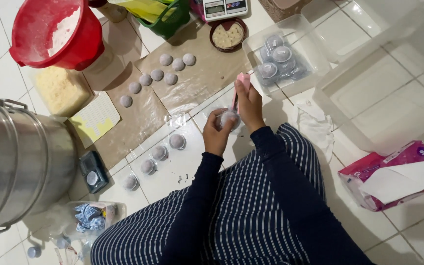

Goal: Packaging small white dough balls into individual plastic blister packs and sealing them with a stapler.

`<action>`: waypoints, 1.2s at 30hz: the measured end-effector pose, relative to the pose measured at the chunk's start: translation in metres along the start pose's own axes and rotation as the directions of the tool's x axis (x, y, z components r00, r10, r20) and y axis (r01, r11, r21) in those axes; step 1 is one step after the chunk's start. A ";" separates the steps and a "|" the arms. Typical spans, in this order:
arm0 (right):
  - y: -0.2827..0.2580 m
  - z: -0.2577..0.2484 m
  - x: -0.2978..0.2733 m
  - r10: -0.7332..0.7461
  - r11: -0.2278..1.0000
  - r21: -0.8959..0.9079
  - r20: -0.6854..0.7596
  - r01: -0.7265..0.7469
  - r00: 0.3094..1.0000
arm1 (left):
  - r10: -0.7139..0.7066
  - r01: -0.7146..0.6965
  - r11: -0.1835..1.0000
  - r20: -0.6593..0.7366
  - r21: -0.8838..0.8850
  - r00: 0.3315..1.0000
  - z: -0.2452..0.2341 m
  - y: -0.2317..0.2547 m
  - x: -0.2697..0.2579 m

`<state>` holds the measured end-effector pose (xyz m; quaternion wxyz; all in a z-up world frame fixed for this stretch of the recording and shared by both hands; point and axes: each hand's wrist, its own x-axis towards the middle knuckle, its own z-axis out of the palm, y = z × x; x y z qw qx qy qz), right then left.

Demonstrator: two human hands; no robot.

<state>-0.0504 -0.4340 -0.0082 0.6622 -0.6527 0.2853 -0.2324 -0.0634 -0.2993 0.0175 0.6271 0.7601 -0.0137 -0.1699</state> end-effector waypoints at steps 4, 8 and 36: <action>0.016 -0.002 0.008 -0.041 0.995 -0.087 -0.037 0.038 0.998 | -0.003 0.005 0.993 -0.015 0.118 1.000 0.007 0.011 -0.017; 0.026 -0.002 0.012 -0.046 0.987 -0.156 -0.054 0.037 0.997 | 0.007 -0.007 0.991 0.001 0.134 1.000 0.009 0.012 -0.021; -0.046 -0.049 0.021 0.373 0.918 0.255 -0.300 -0.303 0.878 | 0.473 -0.527 0.252 0.372 0.812 0.799 0.064 -0.053 0.109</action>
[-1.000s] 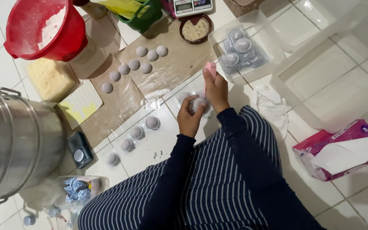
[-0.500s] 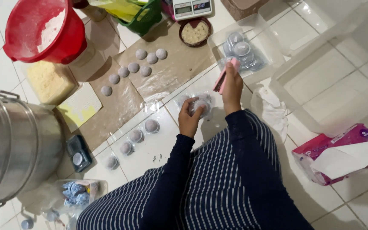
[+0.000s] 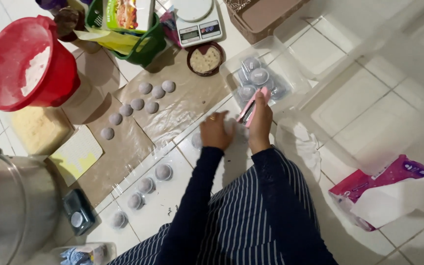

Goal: Packaging small white dough balls into individual plastic blister packs and sealing them with a stapler.

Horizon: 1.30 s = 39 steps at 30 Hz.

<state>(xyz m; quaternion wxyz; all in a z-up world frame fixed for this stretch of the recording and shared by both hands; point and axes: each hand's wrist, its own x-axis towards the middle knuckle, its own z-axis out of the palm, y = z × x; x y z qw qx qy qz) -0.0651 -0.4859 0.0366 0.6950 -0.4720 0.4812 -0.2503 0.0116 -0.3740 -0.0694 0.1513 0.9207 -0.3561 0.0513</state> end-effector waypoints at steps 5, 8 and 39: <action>-0.009 0.007 -0.007 -0.004 1.000 0.028 0.036 0.003 0.999 | -0.036 0.055 0.981 -0.105 0.184 0.994 0.034 -0.070 0.038; -0.004 0.008 -0.002 0.012 0.999 0.046 0.035 -0.014 0.999 | -0.005 0.034 0.978 -0.139 0.206 0.990 0.056 -0.101 0.045; 0.014 0.004 0.011 0.079 0.994 0.063 0.147 -0.089 0.986 | -0.286 0.563 0.150 0.510 -0.813 0.811 -0.073 -0.022 -0.037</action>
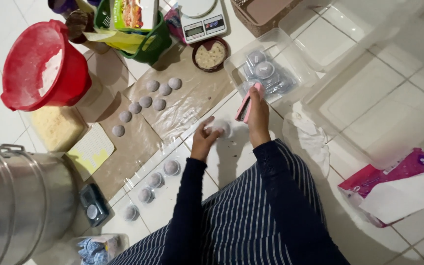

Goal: Packaging small white dough balls into individual plastic blister packs and sealing them with a stapler.

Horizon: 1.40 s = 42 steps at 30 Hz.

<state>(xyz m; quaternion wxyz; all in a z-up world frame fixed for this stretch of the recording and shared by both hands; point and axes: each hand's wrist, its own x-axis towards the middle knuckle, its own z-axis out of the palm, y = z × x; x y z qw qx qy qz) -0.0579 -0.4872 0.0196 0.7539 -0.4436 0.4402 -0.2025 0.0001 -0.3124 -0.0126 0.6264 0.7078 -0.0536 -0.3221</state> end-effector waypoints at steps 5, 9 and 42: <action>-0.009 0.005 -0.017 -0.077 0.997 -0.029 0.032 0.078 0.996 | -0.172 0.119 0.828 -0.045 -0.549 0.984 0.033 0.020 -0.040; 0.015 0.003 -0.001 -0.211 0.974 -0.079 0.044 0.214 0.977 | -0.093 0.041 0.913 -0.109 -0.405 0.990 0.028 -0.009 -0.030; 0.017 0.011 -0.004 -0.312 0.930 -0.207 0.000 0.305 0.950 | 0.089 -0.017 0.942 -0.200 0.335 0.976 0.019 -0.086 0.030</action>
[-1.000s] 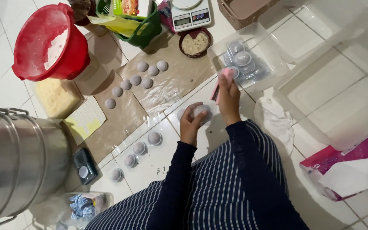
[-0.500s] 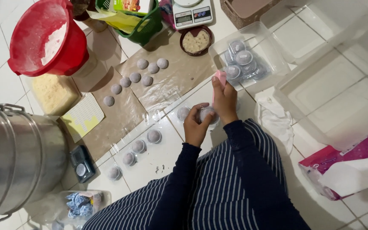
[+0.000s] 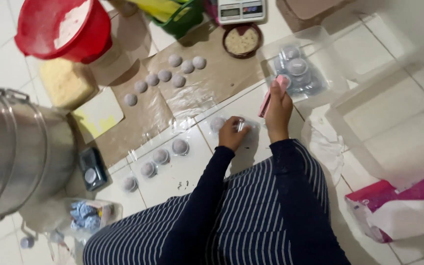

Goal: Packaging small white dough balls into individual plastic blister packs and sealing them with a stapler.

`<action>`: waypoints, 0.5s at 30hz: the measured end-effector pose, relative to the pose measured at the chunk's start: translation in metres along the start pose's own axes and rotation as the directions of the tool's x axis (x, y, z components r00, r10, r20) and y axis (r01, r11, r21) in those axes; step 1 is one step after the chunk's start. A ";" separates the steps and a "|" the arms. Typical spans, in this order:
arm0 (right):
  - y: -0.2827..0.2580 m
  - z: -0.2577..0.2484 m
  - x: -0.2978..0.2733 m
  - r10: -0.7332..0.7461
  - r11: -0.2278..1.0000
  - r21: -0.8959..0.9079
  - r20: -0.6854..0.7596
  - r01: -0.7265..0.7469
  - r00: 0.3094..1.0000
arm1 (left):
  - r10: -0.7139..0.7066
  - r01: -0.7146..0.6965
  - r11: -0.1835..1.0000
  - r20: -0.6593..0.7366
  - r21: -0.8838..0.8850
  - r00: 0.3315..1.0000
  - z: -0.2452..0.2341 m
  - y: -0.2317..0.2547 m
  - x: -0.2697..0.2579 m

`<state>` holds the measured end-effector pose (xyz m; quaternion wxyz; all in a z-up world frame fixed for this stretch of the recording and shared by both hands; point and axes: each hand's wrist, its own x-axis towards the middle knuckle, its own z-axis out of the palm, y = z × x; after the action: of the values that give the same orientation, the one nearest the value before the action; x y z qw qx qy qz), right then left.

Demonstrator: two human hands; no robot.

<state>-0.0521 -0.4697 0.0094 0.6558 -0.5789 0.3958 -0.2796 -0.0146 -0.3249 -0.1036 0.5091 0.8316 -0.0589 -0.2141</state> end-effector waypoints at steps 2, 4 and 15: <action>0.009 -0.001 0.006 -0.002 1.000 -0.029 0.061 0.004 0.998 | 0.070 -0.072 0.974 0.015 0.216 0.997 -0.003 0.000 0.002; 0.023 -0.002 0.014 -0.004 0.998 -0.055 0.121 0.010 0.993 | 0.130 -0.137 0.896 0.046 0.423 0.990 -0.010 0.019 -0.006; -0.017 0.065 -0.129 0.021 0.872 -0.345 0.737 0.349 0.676 | 0.115 -0.027 0.490 0.034 -0.871 0.993 -0.133 0.078 -0.096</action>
<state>-0.0641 -0.3311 0.0523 0.5727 -0.8129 0.1054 0.0120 -0.0362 -0.2220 0.0444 0.8637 0.4487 0.0007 -0.2295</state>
